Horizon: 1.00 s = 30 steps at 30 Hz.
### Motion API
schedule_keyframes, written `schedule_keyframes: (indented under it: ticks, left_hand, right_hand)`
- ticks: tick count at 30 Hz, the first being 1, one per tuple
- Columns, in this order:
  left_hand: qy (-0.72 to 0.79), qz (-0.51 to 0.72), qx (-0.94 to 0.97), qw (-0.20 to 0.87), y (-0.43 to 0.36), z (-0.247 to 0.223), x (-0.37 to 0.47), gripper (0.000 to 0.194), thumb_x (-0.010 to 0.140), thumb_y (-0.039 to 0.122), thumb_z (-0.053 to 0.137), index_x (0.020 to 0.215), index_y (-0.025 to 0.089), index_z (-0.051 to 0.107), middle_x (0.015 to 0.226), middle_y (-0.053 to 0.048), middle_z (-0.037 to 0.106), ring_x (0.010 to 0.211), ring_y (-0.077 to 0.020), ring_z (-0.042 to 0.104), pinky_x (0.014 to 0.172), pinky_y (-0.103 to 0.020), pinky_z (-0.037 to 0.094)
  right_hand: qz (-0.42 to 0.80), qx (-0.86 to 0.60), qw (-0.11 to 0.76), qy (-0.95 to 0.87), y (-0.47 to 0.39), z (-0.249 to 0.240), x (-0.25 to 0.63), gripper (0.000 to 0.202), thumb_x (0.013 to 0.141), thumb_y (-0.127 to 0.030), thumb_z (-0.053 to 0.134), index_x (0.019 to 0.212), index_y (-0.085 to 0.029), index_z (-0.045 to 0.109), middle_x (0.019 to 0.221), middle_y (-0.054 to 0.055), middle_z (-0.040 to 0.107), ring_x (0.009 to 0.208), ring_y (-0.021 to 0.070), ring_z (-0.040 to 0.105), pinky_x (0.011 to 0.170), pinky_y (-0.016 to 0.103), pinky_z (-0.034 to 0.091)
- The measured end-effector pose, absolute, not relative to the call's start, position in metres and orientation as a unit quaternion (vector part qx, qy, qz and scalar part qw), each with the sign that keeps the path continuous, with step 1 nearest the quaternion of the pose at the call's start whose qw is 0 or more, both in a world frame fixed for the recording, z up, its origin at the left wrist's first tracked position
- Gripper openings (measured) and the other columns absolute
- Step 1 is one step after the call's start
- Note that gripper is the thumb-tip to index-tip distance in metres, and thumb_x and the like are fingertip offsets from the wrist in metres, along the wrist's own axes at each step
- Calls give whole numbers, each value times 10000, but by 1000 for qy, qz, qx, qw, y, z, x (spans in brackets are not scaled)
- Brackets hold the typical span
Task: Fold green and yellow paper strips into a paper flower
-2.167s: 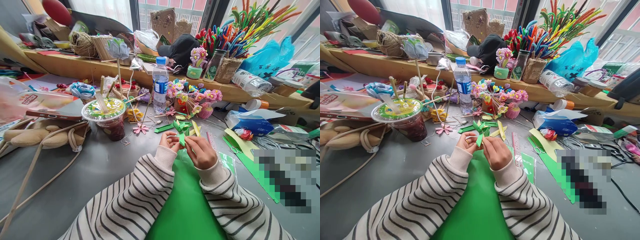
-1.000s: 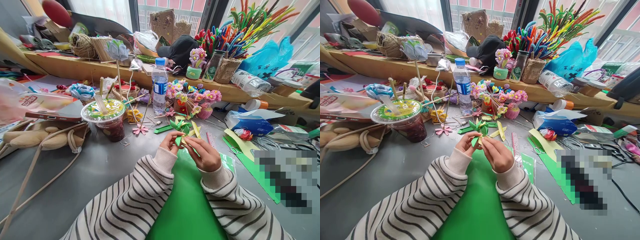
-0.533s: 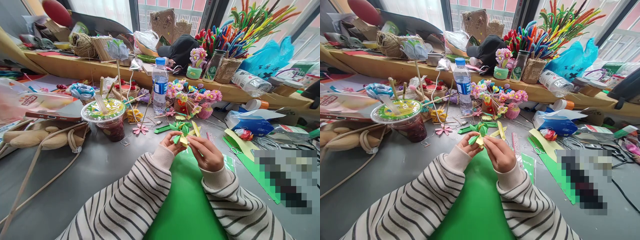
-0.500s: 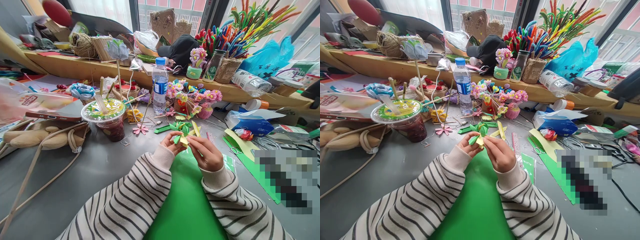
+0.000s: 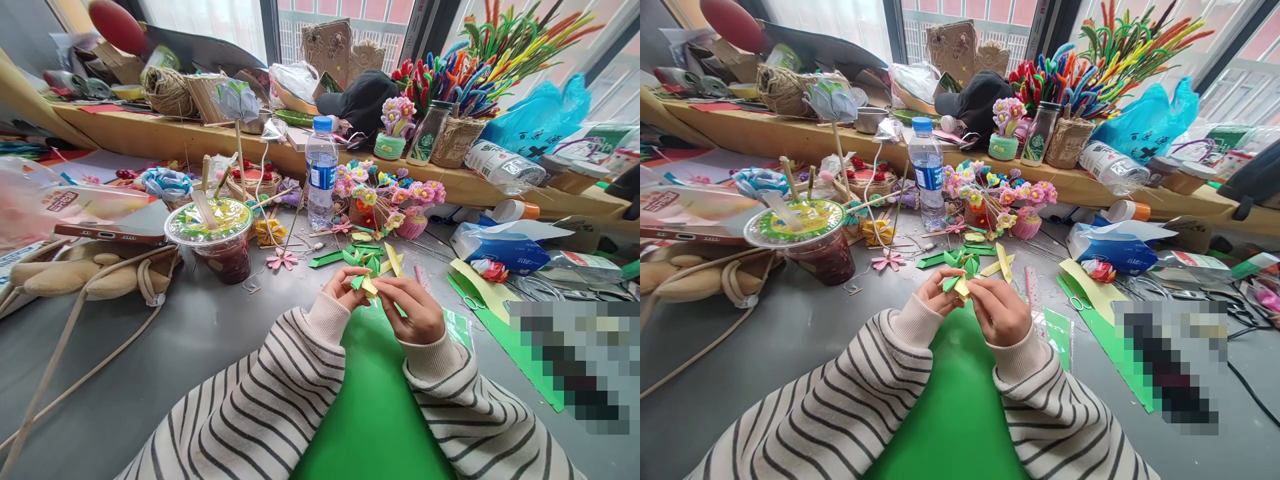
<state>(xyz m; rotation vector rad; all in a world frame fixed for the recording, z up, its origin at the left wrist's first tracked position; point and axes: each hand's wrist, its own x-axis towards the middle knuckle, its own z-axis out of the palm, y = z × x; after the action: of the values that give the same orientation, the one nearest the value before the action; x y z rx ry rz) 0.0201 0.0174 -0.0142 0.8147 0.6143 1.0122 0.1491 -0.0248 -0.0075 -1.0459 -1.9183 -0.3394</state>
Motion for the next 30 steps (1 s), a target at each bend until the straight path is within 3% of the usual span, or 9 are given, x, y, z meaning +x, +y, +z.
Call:
schedule_keyframes:
  ticks: [10,22,25,30]
  left_hand:
    - [246,459,372,768,14,-17,21,458,455,365,715,813,181,498,674,16,536,579,-82,526,570,-229,433]
    - [243,466,399,751,15,-18,21,486,438,414,709,813,182,504,653,23,485,540,-73,473,543,-228,409]
    - [249,480,483,689,13,-14,17,350,561,388,646,816,186,520,685,6,503,560,-81,472,558,-230,416]
    - [347,502,638,470,7,-7,12,198,705,255,523,889,220,587,852,-42,547,652,-107,485,643,-243,418]
  right_hand:
    - [-201,-409,420,-785,-27,-1,141,228,680,-53,543,897,-104,593,813,120,641,766,167,592,654,272,507]
    - [-172,-402,452,-778,-28,1,139,240,663,-46,555,879,-146,579,786,80,641,729,145,583,626,263,504]
    - [-183,-416,463,-761,-27,1,139,236,650,-38,562,858,-146,583,774,82,637,721,146,582,633,266,502]
    - [-190,-440,466,-743,-25,-3,140,256,654,-49,560,881,-166,574,805,71,629,741,146,579,665,270,500]
